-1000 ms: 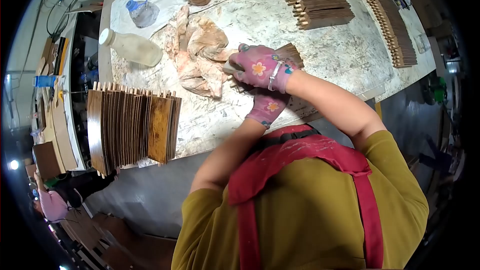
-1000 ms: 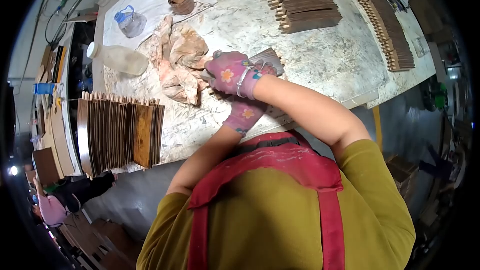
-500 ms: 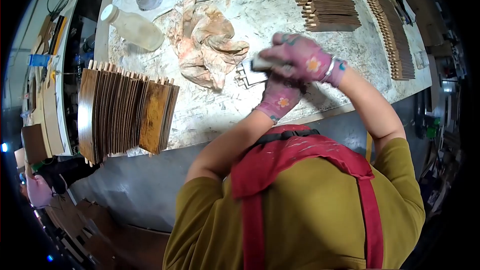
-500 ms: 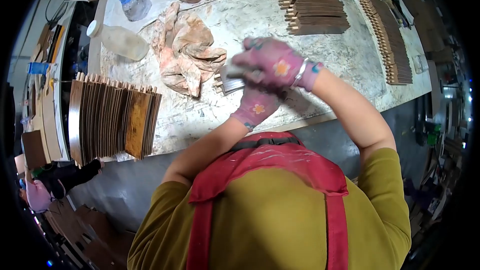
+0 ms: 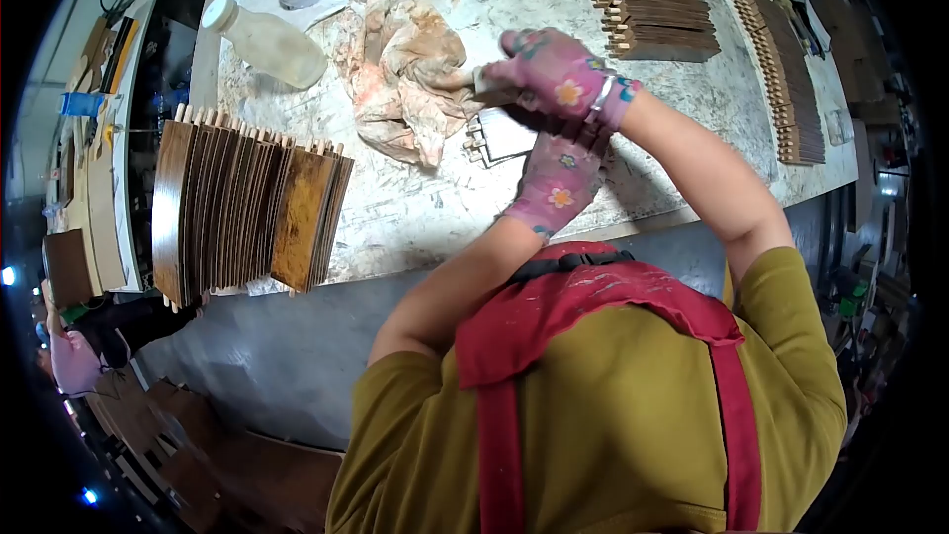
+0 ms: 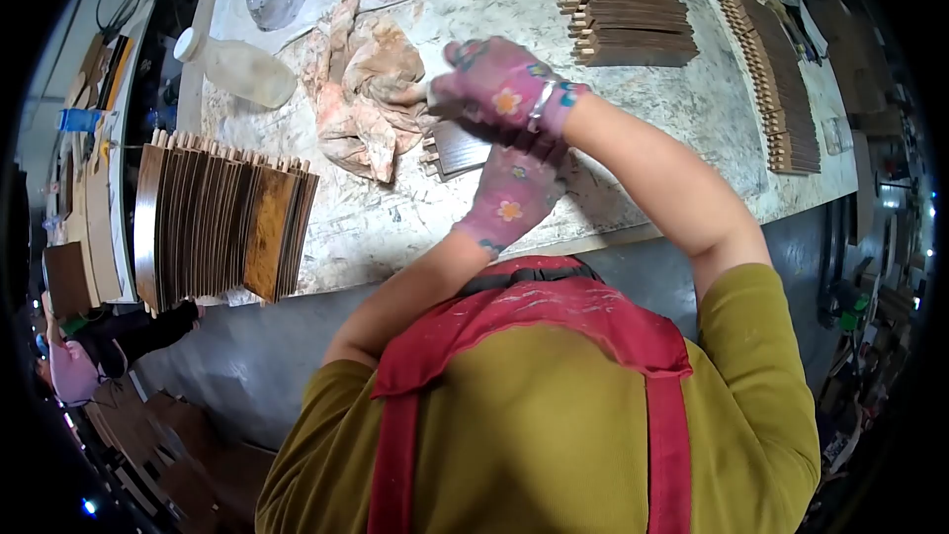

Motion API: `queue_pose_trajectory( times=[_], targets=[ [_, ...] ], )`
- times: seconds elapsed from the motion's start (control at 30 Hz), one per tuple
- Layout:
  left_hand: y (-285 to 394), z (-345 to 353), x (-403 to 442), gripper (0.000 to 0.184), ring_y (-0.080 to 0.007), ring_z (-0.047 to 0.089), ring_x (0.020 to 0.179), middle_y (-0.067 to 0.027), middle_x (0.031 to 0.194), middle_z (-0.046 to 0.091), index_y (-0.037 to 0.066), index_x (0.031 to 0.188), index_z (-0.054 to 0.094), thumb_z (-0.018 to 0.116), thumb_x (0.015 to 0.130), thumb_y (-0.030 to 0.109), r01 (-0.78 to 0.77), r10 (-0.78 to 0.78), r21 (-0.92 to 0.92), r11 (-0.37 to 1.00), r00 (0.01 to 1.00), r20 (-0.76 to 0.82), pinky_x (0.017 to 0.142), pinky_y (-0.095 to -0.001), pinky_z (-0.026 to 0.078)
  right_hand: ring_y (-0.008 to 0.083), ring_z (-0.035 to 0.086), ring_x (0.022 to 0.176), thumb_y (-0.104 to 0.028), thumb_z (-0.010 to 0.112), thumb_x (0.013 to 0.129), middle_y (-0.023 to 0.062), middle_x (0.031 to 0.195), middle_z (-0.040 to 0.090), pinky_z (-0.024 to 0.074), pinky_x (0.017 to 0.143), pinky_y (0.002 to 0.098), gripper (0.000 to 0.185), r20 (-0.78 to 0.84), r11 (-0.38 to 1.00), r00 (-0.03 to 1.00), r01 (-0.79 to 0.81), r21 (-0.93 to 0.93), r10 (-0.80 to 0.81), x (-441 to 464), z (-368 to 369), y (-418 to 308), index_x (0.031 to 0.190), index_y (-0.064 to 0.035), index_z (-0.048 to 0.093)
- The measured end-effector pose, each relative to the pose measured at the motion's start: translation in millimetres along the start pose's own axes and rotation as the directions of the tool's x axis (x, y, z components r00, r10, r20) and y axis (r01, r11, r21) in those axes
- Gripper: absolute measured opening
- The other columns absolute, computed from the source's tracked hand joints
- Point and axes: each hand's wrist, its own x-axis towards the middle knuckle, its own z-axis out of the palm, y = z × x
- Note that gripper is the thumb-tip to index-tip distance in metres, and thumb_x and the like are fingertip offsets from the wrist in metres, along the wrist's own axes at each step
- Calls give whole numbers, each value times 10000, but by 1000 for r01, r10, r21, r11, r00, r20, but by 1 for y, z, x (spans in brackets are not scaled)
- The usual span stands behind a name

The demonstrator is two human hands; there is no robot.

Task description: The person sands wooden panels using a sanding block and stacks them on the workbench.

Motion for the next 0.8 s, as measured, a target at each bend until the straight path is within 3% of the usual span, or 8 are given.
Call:
queue_pose_trajectory(
  times=[0.1,0.17,0.2,0.23,0.3,0.4,0.63,0.8],
  targets=[
    [-19,-69,21,414,-321,561,1189,-188,1238,617,47,1247,609,596,860,196,179,-149,-2,984,825,546,1063,-444,386,253,628,980,-293,680,909,99,1063,630,499,889,355,382,-302,871,910,-114,478,285,-39,0,18,1226,-85,633],
    [-72,-83,-15,344,-272,455,1336,-152,1409,502,63,1248,598,535,927,168,264,-263,18,964,949,174,1106,-395,344,218,635,1026,-246,695,897,114,1154,646,508,898,323,396,-385,637,731,-87,766,563,-57,25,22,1230,-46,624],
    [-97,-83,-26,469,-282,331,1427,-165,1510,385,97,1388,495,546,962,288,413,-412,-2,911,907,85,1163,-416,260,186,626,1069,-317,717,888,127,1199,653,510,910,289,477,-220,270,718,47,962,660,-65,36,16,1239,-10,617],
    [-100,-103,-19,605,-298,230,1473,-165,1542,348,154,1499,364,531,973,402,409,-437,383,829,899,-14,1196,-456,179,208,648,1035,-328,748,863,165,1168,662,530,920,296,524,-100,135,663,-3,991,742,-66,33,-2,1234,16,611],
    [-140,-84,-29,622,-408,258,1437,-198,1514,367,218,1502,382,560,954,450,466,-547,444,765,834,68,1172,-515,211,212,660,1019,-327,777,838,185,1156,667,543,943,305,571,83,-308,635,252,917,768,-60,42,-41,1237,39,598],
    [-164,-81,-19,454,-378,531,1162,-171,1233,563,199,1330,581,655,891,288,663,-646,8,748,727,232,930,-471,472,202,657,982,-290,782,839,181,1139,666,545,924,290,565,-15,-244,628,324,914,778,-58,65,-36,1239,55,584],
    [-88,-58,-30,384,-349,507,1178,-181,1215,529,14,1163,586,662,835,199,285,-272,-102,953,954,128,986,-449,443,150,627,949,-315,719,892,102,1099,669,516,847,280,556,-27,-219,579,351,911,815,-63,83,-25,1279,50,558],
    [-108,-56,-28,325,-299,632,1033,-223,1268,542,30,1116,538,654,884,227,716,-648,-432,548,690,323,863,-432,517,164,631,994,-361,731,882,110,1104,669,511,888,283,580,-81,-131,559,328,935,825,-63,91,-24,1255,57,581]
  ],
)
